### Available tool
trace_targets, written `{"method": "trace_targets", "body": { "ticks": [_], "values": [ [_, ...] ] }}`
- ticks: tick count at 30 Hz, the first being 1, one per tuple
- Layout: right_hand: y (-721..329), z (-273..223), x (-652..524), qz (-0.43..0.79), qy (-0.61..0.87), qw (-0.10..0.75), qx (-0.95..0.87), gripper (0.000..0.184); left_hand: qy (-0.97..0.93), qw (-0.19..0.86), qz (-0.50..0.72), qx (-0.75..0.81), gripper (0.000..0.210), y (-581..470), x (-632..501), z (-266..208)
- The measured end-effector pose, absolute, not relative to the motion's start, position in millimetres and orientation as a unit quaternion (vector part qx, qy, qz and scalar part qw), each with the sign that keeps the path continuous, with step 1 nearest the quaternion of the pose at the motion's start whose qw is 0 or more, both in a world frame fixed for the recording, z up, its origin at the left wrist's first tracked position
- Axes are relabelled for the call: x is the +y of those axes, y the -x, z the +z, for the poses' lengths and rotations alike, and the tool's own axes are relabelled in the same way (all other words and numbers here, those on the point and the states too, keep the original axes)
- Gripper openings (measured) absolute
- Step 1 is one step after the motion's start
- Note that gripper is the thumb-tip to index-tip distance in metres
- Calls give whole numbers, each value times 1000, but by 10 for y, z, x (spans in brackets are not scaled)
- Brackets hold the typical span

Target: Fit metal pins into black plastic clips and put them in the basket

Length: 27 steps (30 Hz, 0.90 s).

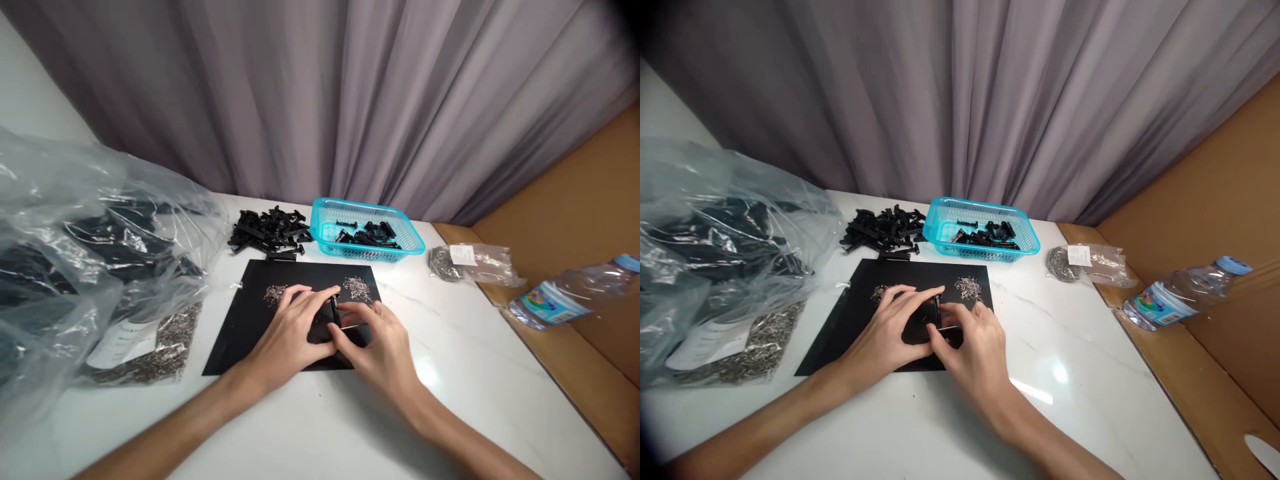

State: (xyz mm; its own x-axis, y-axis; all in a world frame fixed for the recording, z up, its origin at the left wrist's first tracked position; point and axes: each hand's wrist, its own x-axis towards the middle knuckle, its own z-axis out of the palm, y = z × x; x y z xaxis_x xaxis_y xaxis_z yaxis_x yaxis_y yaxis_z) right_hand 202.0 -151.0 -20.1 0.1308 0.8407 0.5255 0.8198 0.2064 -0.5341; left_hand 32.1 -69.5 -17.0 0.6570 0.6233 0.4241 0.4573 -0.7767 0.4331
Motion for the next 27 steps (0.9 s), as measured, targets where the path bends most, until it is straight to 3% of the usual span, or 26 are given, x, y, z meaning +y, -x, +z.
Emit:
{"method": "trace_targets", "body": {
  "ticks": [5, 9, 11, 21, 25, 27],
  "values": [
    [-2261, 0, -1155, -106, 617, 403, -668, 13, -904, 102, 281, 305, 77, -273, -525, -137],
    [-2636, 224, -669, -202, 629, 406, -631, 18, -885, 33, 299, 356, 40, -115, -234, -53],
    [-2791, 268, -467, -217, 637, 401, -621, 20, -882, 1, 284, 376, 36, -26, -100, -41],
    [-2926, 71, -362, -224, 645, 340, -647, 42, -864, -22, 276, 420, 44, 197, 183, -152],
    [-2858, 177, -607, -216, 625, 348, -665, 36, -867, -36, 262, 422, 42, 203, 220, -150],
    [-2842, 234, -794, -116, 583, 290, -750, 28, -867, -42, 257, 425, 41, 195, 221, -155]
  ]
}}
